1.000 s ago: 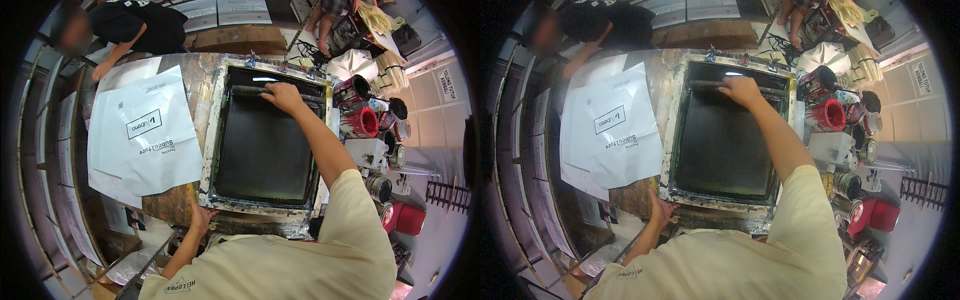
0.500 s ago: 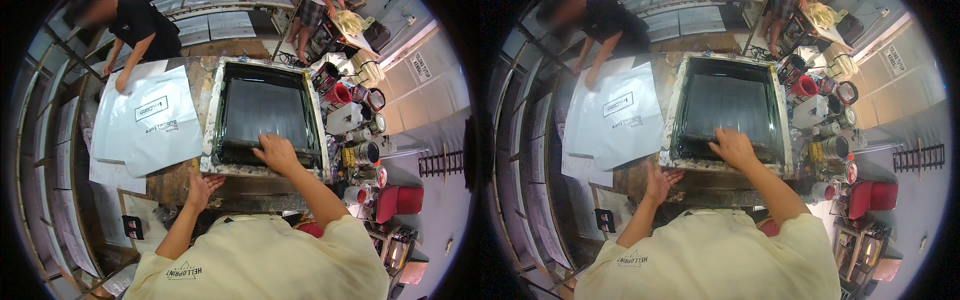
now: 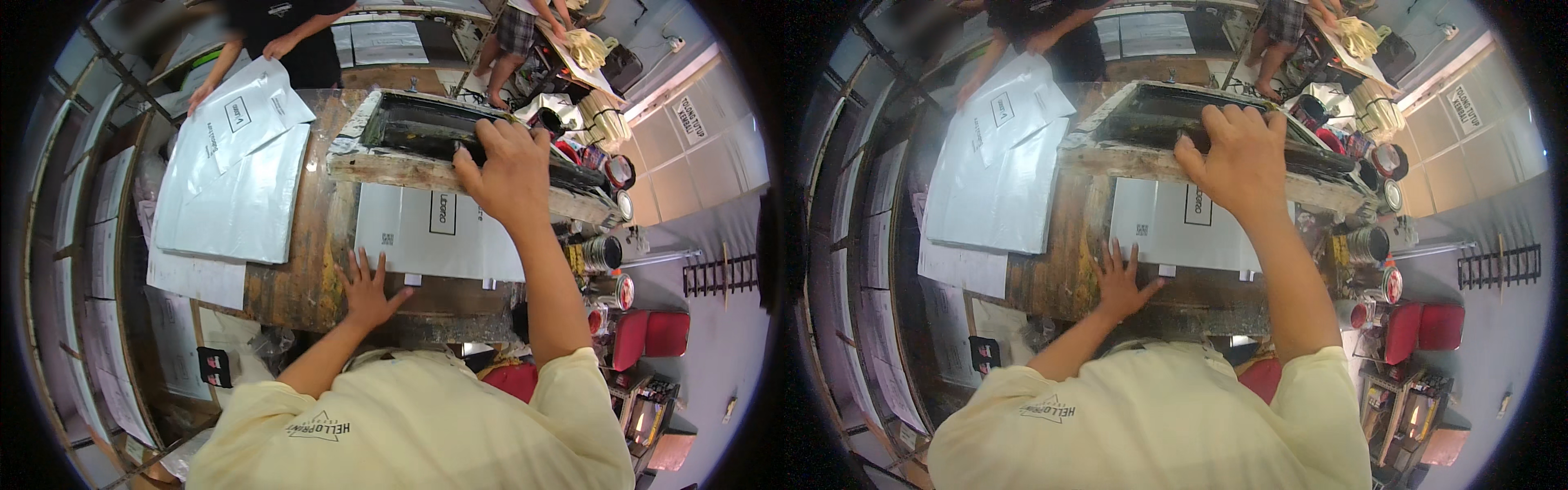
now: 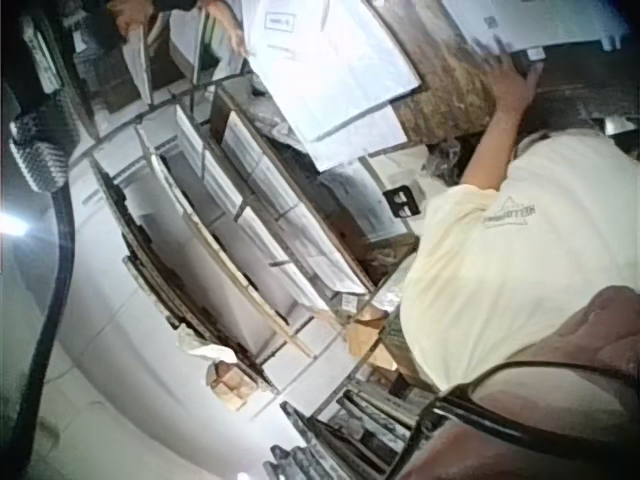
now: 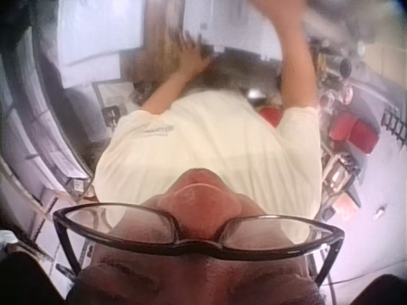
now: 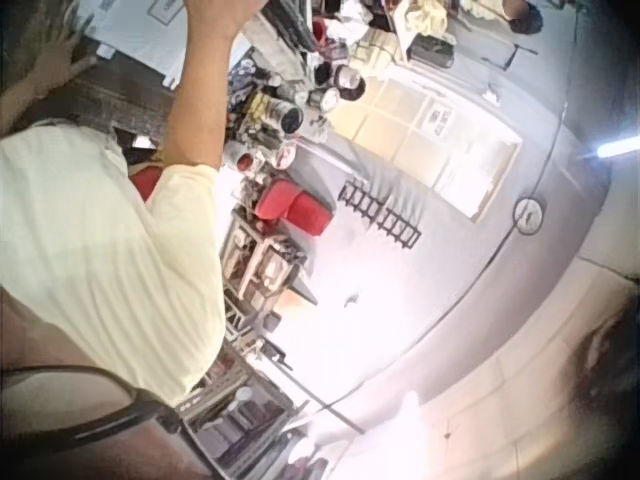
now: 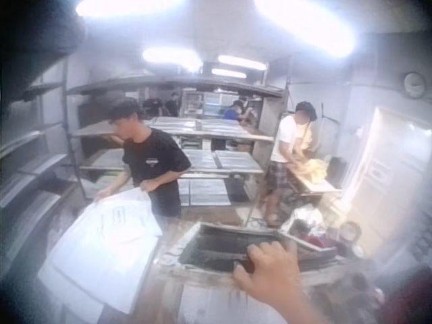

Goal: The person screen prints logos onto plastic bags by placing each bag on the press, lowering the screen frame, and pulling a squeegee across it before removing the printed bag.

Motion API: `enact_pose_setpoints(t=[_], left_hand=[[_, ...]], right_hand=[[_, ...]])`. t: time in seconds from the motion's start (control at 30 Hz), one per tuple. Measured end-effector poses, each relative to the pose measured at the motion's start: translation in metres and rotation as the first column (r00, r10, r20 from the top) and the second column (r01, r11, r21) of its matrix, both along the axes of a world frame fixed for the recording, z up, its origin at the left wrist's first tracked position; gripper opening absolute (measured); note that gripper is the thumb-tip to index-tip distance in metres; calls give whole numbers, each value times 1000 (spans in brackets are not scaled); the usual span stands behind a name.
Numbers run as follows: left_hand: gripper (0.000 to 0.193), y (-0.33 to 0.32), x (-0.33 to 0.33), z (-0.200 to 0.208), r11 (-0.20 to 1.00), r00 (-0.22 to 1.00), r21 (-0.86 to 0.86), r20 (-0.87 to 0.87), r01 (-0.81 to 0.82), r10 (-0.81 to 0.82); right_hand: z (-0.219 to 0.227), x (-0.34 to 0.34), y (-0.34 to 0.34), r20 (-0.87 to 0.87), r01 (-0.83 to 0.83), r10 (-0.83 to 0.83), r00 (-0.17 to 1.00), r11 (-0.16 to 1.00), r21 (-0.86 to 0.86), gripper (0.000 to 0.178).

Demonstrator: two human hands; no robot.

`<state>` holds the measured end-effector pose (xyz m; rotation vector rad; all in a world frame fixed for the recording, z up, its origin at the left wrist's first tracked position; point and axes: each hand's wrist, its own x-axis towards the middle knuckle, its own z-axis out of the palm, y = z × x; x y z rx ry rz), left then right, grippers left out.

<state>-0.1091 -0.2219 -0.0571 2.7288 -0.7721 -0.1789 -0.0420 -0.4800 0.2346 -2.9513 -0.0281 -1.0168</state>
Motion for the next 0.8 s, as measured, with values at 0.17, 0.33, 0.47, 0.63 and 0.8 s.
enact_pose_setpoints(t=[0.17, 0.33, 0.47, 0.63, 0.8], left_hand=[[119, -10, -7, -19, 999, 1000, 43, -21, -15, 16], [117, -18, 0, -4, 996, 996, 72, -71, -52, 57], [112, -25, 3, 7, 993, 984, 38, -138, -110, 114], [66, -36, 22, 32, 927, 996, -365, -46, -82, 70], [37, -83, 73, 110, 721, 990, -687, 17, -90, 139]], right_hand=[[29, 26, -19, -29, 3, -2, 1000, 999, 38, 36], [56, 51, -27, -19, -23, 24, 1000, 998, 62, 38], [63, 64, -32, -17, -29, 30, 999, 996, 85, 40], [76, 66, -29, -41, -62, 68, 997, 990, 130, 41], [49, 66, -44, 97, -88, 86, 992, 996, 15, 37]])
